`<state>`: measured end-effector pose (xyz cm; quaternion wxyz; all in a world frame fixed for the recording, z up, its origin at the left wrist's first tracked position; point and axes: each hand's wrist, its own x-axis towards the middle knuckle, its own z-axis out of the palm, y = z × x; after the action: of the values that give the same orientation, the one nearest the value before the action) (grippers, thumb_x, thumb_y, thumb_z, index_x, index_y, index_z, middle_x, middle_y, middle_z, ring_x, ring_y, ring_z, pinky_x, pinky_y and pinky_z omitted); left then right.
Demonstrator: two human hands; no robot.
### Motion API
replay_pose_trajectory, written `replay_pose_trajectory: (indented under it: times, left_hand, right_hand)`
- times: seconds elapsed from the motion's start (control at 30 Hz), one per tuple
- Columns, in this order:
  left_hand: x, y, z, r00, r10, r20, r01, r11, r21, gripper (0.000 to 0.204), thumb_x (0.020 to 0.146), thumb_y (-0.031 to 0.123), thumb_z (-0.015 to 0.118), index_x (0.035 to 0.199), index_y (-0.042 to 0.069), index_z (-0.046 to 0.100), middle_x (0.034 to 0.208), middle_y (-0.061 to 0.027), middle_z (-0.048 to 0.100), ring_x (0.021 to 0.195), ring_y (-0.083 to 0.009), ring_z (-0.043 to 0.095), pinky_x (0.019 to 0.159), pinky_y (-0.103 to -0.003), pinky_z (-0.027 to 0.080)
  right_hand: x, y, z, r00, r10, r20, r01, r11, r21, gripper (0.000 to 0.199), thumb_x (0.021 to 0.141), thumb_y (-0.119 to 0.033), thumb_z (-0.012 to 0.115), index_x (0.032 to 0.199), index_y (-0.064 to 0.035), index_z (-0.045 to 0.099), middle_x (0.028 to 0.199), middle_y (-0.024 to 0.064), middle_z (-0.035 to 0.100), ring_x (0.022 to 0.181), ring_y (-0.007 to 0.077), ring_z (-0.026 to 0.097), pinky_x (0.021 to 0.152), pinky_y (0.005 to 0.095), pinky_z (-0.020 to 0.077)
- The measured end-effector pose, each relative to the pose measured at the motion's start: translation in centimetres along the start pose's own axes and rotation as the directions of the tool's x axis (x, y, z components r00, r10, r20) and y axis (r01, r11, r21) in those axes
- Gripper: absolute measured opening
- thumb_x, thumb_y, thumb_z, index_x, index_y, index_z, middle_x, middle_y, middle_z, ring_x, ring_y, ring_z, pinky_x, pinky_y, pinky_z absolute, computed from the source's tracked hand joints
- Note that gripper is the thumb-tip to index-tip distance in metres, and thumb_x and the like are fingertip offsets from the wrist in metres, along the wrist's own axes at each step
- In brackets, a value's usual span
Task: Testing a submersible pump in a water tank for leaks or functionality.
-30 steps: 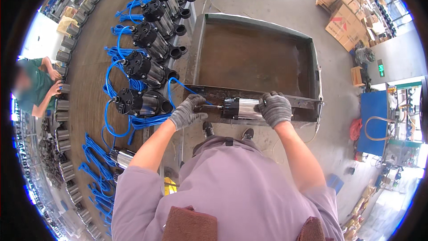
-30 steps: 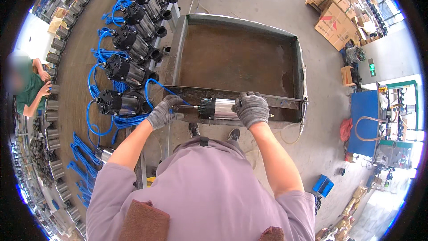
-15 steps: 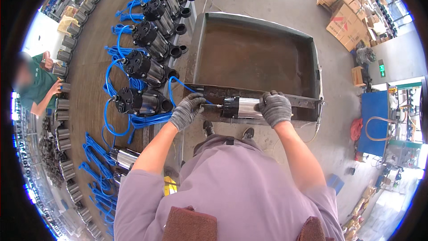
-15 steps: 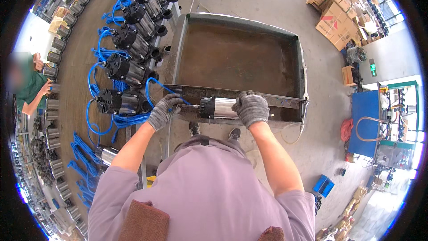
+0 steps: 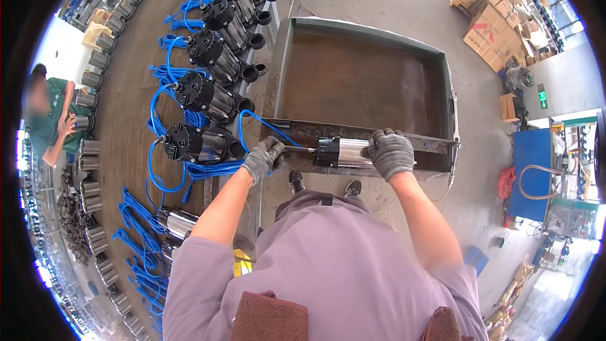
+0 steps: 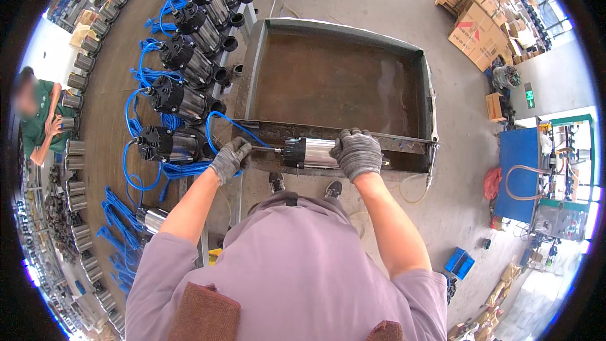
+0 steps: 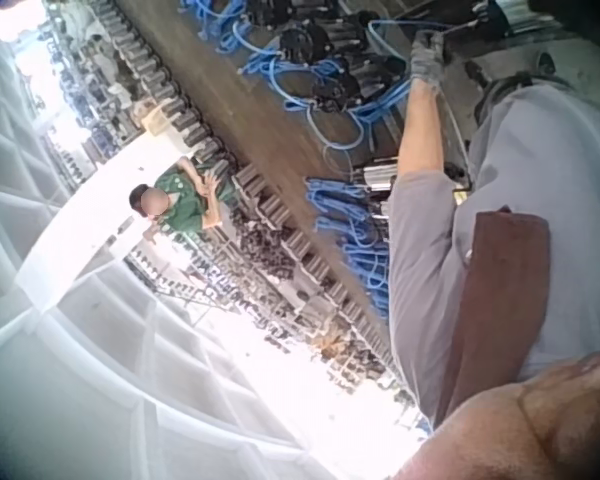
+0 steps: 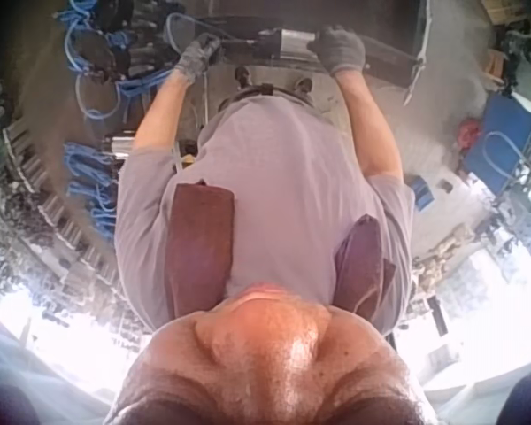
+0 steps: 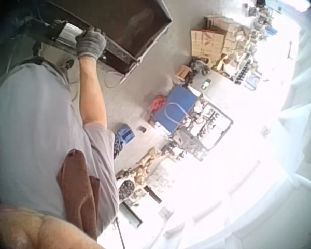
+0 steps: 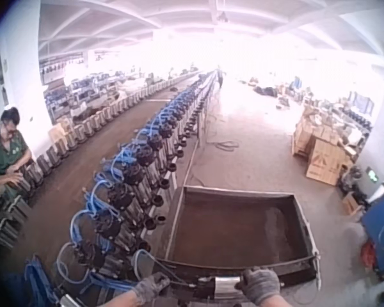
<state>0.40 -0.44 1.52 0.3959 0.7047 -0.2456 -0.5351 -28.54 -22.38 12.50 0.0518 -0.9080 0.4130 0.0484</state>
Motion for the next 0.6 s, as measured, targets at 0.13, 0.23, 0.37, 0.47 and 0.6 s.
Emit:
replay_pose_trajectory:
  times: [0.13, 0.23, 0.37, 0.47, 0.6]
  left_hand:
    - [0.9, 0.0, -0.8, 0.974, 0.159, -0.161, -0.13, 0.975, 0.181, 0.042, 0.104, 0.047, 0.059, 0.082, 0.012, 0.058, 0.064, 0.0004, 0.054, 0.056, -0.0132, 0.053, 0.052, -0.032, 0.045]
    - [1.0, 1.3, -0.9, 0.954, -0.259, -0.152, 0.199, 0.923, -0.328, 0.053, 0.101, 0.056, 0.06, 0.067, 0.017, 0.049, 0.052, 0.0019, 0.043, 0.039, -0.0135, 0.037, 0.037, -0.033, 0.027]
    - [3.1, 3.2, 0.4, 0.898, -0.354, -0.263, 0.195, 0.853, -0.484, 0.048, 0.1, 0.058, 0.061, 0.074, 0.018, 0.052, 0.056, 0.0013, 0.051, 0.04, -0.0122, 0.042, 0.036, -0.029, 0.031]
    - [4.2, 3.5, 0.5, 0.823, -0.472, -0.316, 0.206, 0.767, -0.608, 0.046, 0.1, 0.058, 0.06, 0.08, 0.018, 0.053, 0.059, 0.0012, 0.054, 0.042, -0.0114, 0.045, 0.036, -0.027, 0.032]
    - [3.3, 3.0, 0.5, 0.907, -0.198, -0.372, 0.029, 0.91, -0.414, 0.038, 0.104, 0.052, 0.057, 0.092, 0.017, 0.06, 0.063, 0.001, 0.058, 0.045, -0.0107, 0.049, 0.038, -0.028, 0.034]
  right_hand:
    - [0.0, -0.1, 0.0, 1.0, 0.003, -0.006, -0.003, 1.0, 0.003, 0.025, 0.085, -0.035, 0.069, 0.096, -0.0128, 0.074, 0.101, 0.0126, 0.073, 0.1, 0.0323, 0.068, 0.088, 0.0461, 0.0556]
    - [0.1, -0.1, 0.0, 1.0, 0.003, -0.018, -0.003, 1.0, 0.0, 0.025, 0.085, -0.035, 0.068, 0.096, -0.0129, 0.074, 0.101, 0.0125, 0.073, 0.099, 0.0322, 0.068, 0.087, 0.0465, 0.0557]
    - [0.1, 0.1, 0.1, 1.0, 0.008, -0.021, -0.008, 1.0, -0.004, 0.024, 0.086, -0.034, 0.067, 0.096, -0.0131, 0.074, 0.099, 0.0122, 0.073, 0.098, 0.0323, 0.068, 0.086, 0.0465, 0.0559]
    - [0.0, 0.1, -0.1, 1.0, -0.008, -0.012, 0.008, 1.0, -0.002, 0.024, 0.086, -0.034, 0.067, 0.095, -0.0133, 0.074, 0.099, 0.0121, 0.073, 0.097, 0.0322, 0.068, 0.086, 0.0462, 0.0559]
    - [-0.1, 0.1, 0.0, 0.999, -0.008, -0.049, 0.009, 1.0, 0.026, 0.025, 0.088, -0.034, 0.067, 0.097, -0.0133, 0.075, 0.099, 0.0121, 0.073, 0.097, 0.0328, 0.069, 0.086, 0.0476, 0.056]
